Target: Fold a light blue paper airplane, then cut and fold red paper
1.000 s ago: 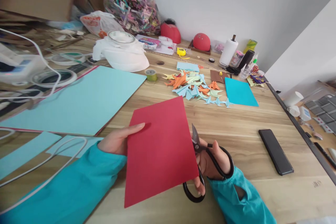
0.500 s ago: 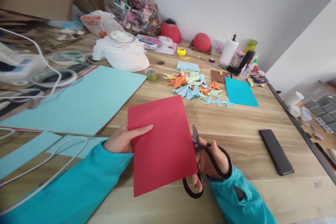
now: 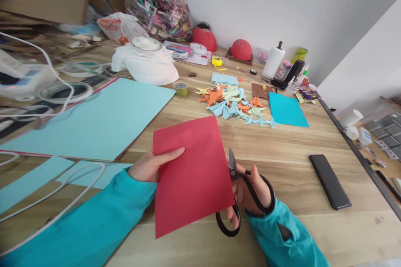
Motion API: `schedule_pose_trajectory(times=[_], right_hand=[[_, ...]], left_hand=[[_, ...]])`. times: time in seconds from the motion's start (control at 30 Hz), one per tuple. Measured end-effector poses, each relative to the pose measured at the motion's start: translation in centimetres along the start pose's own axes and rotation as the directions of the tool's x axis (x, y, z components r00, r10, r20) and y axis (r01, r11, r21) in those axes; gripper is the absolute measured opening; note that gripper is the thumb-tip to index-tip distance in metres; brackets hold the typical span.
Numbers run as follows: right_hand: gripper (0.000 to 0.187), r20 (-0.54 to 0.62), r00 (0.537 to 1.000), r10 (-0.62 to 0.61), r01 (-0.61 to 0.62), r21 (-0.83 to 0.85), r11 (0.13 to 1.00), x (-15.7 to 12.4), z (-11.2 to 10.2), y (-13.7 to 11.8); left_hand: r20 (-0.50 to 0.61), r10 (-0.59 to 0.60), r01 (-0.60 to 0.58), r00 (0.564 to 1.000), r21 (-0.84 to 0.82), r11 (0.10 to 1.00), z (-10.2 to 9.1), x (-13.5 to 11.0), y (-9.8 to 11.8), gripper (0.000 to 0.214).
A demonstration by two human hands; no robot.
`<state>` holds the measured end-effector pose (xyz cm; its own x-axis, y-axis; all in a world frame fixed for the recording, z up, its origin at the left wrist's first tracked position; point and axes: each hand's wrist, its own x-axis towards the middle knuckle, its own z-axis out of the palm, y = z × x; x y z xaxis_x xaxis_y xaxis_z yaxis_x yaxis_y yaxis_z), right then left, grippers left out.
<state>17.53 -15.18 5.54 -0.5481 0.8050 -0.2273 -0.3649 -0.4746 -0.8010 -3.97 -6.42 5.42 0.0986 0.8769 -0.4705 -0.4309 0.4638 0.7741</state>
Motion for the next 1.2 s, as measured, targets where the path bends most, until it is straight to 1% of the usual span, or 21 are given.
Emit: schedule_pose_trajectory(times=[0.1,0.2,0.3,0.37,0.5,0.6,0.67,0.77,0.9,1.0,1.1,1.2], right_hand=[[0.090,-0.014,0.999,-0.035,0.036,0.049,0.998,0.1,0.4,-0.2],[0.091,-0.061,0.998,-0.031,0.034,0.057,0.998,0.1,0.4,-0.3],[0.091,-0.073,0.997,-0.031,0.035,0.058,0.998,0.1,0.3,-0.4],[0.091,-0.051,0.998,-0.034,0.037,0.057,0.998,0.0,0.2,-0.4],[0.090,0.042,0.999,-0.025,0.023,0.066,0.998,-0.2,-0.1,0.0],[0.089,0.063,0.998,-0.015,0.009,0.088,0.996,-0.3,-0.4,0.5],[0.091,0.043,0.999,-0.016,0.011,0.099,0.995,-0.3,-0.4,0.7],[0.093,-0.019,0.999,-0.027,0.029,0.119,0.992,-0.2,-0.2,0.7],[0.093,-0.061,0.996,-0.067,0.074,0.110,0.991,0.1,0.1,0.3],[0.093,-0.099,0.993,-0.071,0.080,0.090,0.993,0.0,0.1,0.1],[0.092,-0.112,0.992,-0.057,0.069,0.108,0.992,0.0,-0.3,0.2],[0.092,-0.094,0.995,-0.045,0.058,0.140,0.988,-0.1,-0.6,0.4]], left_hand=[[-0.006,-0.006,0.006,1.000,0.001,1.000,0.0,0.0,0.1,0.052],[-0.020,-0.001,0.001,1.000,-0.006,1.000,-0.1,0.2,0.1,0.055],[-0.036,0.006,-0.007,0.999,-0.014,1.000,-0.1,0.4,0.2,0.056],[-0.025,0.004,-0.004,1.000,-0.017,1.000,-0.1,0.3,0.3,0.055],[0.018,-0.032,0.032,0.999,0.004,0.999,0.2,-0.3,0.4,0.049],[0.041,-0.070,0.068,0.997,0.044,0.997,0.3,-0.7,0.3,0.045],[0.055,-0.071,0.068,0.996,0.054,0.996,0.4,-0.8,0.3,0.045],[0.067,-0.037,0.034,0.997,0.049,0.998,0.3,-0.8,0.1,0.047],[0.044,-0.006,0.005,0.999,0.027,1.000,0.3,-0.6,0.0,0.051],[0.029,0.003,-0.003,1.000,0.009,1.000,0.2,-0.3,-0.1,0.057],[0.023,0.000,0.000,1.000,0.000,1.000,0.1,-0.2,-0.1,0.057],[0.036,-0.032,0.032,0.999,0.005,0.999,0.2,-0.3,-0.1,0.053]])
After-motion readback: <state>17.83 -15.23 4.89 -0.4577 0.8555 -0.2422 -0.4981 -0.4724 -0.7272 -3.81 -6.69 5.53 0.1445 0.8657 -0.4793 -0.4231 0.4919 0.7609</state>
